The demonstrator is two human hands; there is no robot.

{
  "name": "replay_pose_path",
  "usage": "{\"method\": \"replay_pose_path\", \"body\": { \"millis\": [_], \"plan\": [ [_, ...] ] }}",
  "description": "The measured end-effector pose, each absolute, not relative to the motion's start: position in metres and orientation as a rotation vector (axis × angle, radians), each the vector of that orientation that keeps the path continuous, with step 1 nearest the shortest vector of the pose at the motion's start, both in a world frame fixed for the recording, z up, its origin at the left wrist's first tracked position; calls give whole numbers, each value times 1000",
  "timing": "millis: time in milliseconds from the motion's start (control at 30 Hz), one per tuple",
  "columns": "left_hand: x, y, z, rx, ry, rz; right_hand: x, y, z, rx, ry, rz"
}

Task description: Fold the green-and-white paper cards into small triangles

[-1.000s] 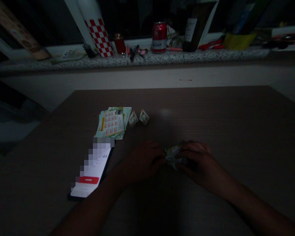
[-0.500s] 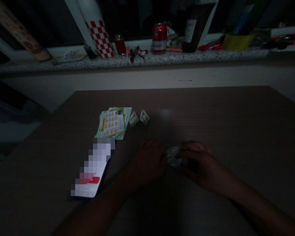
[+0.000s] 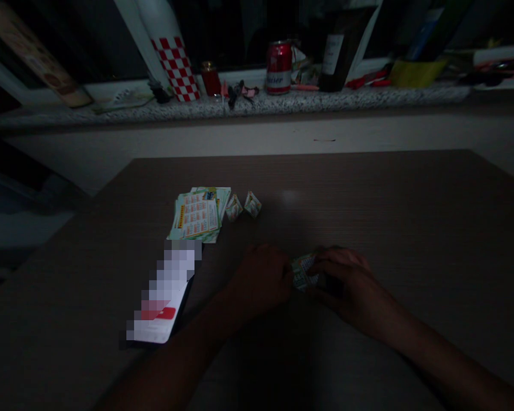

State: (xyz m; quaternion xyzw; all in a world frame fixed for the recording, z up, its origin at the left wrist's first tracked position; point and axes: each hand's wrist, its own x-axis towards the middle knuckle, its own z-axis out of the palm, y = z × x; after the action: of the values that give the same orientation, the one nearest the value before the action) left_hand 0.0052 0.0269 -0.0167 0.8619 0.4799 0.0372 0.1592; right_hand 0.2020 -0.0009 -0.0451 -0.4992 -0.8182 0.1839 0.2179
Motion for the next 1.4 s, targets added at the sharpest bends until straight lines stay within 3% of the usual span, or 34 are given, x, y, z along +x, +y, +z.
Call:
{"method": "replay_pose_path", "body": {
  "millis": [1400],
  "plan": [
    [14,23,-14,2417,1522,6,200,-6,-37,-1348,-2405,504]
  ]
}}
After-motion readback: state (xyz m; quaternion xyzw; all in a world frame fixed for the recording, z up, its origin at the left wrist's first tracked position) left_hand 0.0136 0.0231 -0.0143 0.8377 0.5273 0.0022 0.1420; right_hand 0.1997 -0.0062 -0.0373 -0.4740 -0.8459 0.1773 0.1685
